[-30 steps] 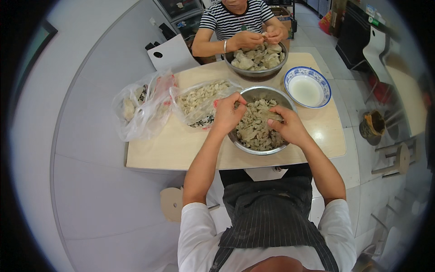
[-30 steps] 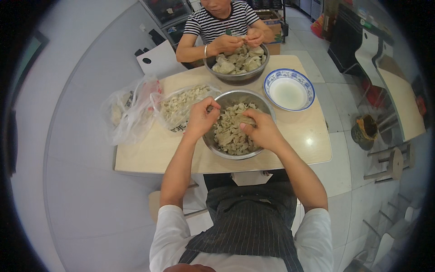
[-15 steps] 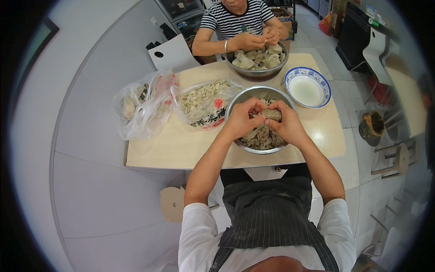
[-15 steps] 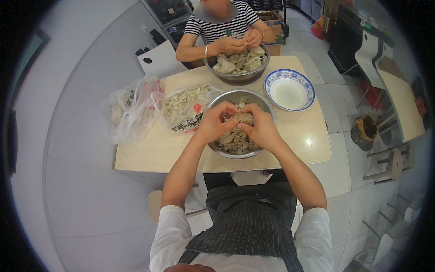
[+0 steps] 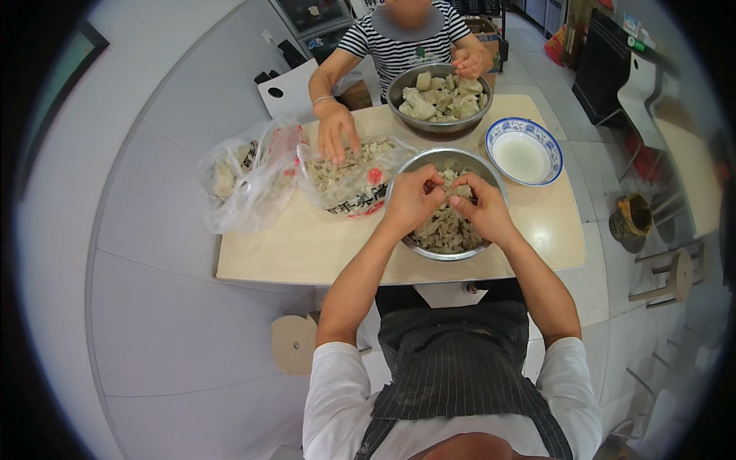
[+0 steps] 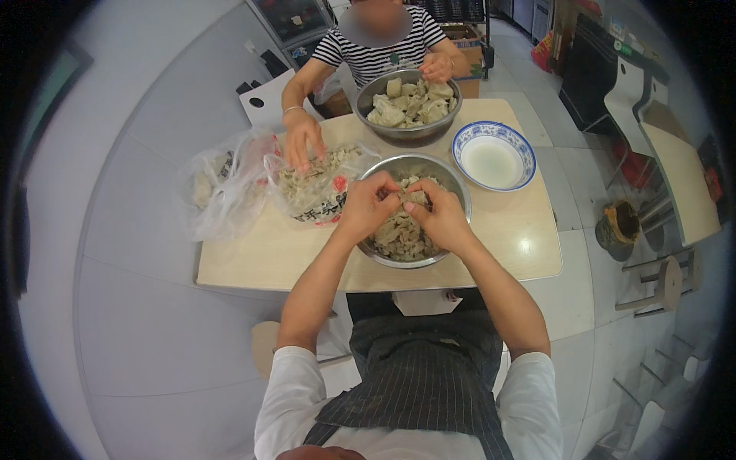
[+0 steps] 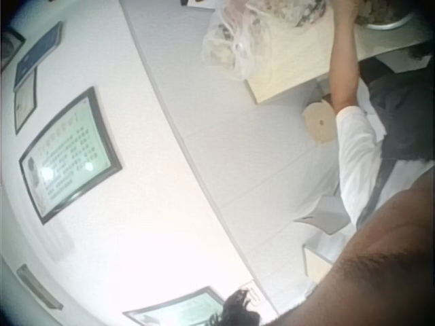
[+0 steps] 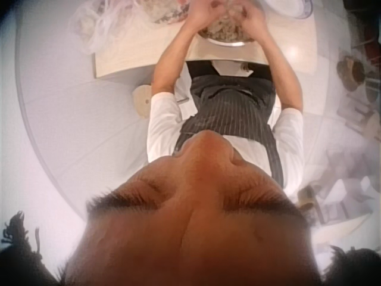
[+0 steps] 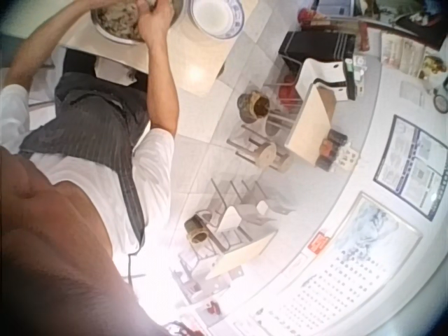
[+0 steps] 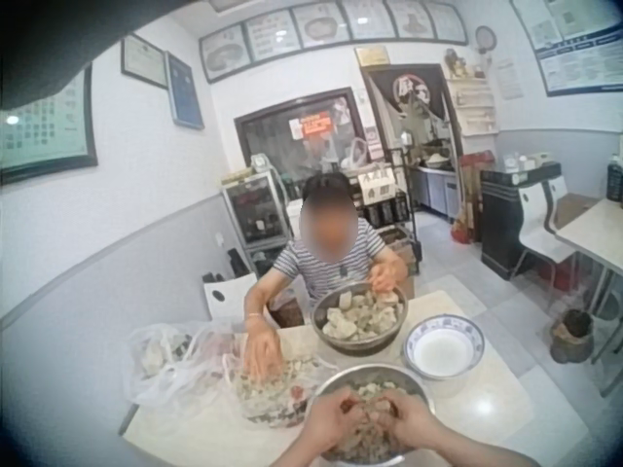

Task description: The person prepares food by hand, picking up small pieces of food from a metal bowl and placing them into a plastic bag, while another person sits across the table doing the same.

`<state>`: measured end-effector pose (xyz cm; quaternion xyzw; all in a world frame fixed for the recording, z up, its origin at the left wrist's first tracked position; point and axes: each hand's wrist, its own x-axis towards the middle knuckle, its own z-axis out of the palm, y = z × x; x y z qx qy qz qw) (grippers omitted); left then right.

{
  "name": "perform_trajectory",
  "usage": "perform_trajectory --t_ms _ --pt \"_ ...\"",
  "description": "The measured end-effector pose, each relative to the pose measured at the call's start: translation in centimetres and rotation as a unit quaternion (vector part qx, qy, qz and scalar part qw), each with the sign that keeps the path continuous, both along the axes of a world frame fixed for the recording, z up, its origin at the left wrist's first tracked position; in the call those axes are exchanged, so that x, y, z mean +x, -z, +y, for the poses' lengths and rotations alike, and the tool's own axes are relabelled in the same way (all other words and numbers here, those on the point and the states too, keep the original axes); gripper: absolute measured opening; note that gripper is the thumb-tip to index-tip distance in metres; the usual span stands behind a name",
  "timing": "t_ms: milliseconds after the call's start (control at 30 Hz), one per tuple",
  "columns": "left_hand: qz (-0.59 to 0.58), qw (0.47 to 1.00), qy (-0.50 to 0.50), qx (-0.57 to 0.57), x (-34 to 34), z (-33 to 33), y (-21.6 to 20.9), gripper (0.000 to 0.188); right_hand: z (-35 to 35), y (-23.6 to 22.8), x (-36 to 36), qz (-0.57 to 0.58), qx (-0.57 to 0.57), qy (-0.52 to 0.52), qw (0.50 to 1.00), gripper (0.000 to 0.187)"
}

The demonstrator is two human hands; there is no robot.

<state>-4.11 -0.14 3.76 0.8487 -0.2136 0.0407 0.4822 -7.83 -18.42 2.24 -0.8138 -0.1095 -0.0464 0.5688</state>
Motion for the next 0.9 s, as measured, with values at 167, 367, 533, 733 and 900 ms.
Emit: perform_trajectory --t_ms 167,367,533,733,900 --pt "0.035 0.995 -0.017 -0.090 1.2 0.0 1.7 0.006 0.2 0.2 0.2 -0.030 0.027 0.007 0.999 0.026" --pt "0.156 0.976 -0.110 -0.105 3.2 3.6 1.9 0.017 -0.9 0.1 -0.9 0.022 0.055 0.011 0.998 0.023" --pt "0.141 0.973 0.131 -0.124 1.1 0.7 -0.4 0.019 -0.7 0.6 0.2 -0.113 0.043 0.023 0.992 0.027" --pt "0.150 0.979 0.102 -0.097 0.6 0.4 0.3 0.011 -0.6 2.7 0.9 0.036 0.159 -0.040 0.986 0.026" --pt "-0.013 1.000 -0.013 0.006 0.6 0.1 0.0 0.010 -0.4 2.9 0.6 0.037 0.165 -0.040 0.985 0.027"
